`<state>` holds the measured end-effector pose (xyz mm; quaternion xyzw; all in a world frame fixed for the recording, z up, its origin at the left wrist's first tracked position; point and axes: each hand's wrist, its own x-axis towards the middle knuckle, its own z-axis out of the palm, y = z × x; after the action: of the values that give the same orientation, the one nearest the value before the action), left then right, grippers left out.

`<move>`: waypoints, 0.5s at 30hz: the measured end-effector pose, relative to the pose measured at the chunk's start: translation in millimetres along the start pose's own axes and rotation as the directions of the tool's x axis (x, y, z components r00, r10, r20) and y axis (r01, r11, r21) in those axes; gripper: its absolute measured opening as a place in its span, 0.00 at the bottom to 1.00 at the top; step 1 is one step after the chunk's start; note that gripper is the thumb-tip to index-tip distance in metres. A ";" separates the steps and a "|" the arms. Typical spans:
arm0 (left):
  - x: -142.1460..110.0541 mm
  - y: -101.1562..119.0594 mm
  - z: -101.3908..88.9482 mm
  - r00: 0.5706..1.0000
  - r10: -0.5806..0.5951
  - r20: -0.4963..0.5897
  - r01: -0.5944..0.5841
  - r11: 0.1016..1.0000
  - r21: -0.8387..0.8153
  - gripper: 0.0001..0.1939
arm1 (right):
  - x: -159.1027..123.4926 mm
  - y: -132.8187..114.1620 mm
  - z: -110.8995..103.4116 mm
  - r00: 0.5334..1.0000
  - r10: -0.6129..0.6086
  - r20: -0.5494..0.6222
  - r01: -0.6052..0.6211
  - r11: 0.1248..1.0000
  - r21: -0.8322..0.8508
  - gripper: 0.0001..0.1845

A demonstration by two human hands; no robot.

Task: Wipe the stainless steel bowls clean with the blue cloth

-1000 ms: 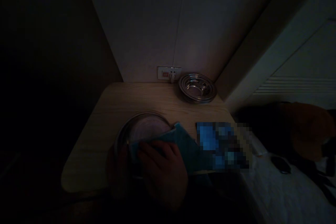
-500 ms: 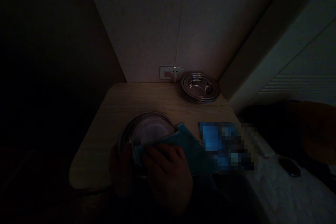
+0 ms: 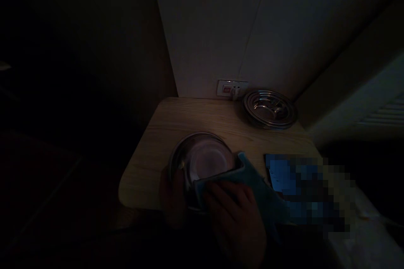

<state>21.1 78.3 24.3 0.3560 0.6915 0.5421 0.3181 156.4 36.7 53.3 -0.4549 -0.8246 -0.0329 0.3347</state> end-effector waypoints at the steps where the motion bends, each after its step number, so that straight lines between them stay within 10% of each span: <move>1: 0.2 -1.7 -0.6 1.000 0.006 0.011 -0.006 1.000 -0.006 0.16 | 7.0 -1.8 3.5 1.000 0.012 0.000 -0.012 1.000 0.004 0.15; 15: 0.4 -1.7 0.5 1.000 -0.014 0.017 0.015 0.998 -0.059 0.15 | 5.4 1.3 4.8 0.999 -0.042 -0.021 0.042 0.999 0.007 0.14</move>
<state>21.0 78.6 22.5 0.3459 0.6751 0.5570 0.3381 152.9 43.1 52.4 -0.4359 -0.8306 -0.0417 0.3441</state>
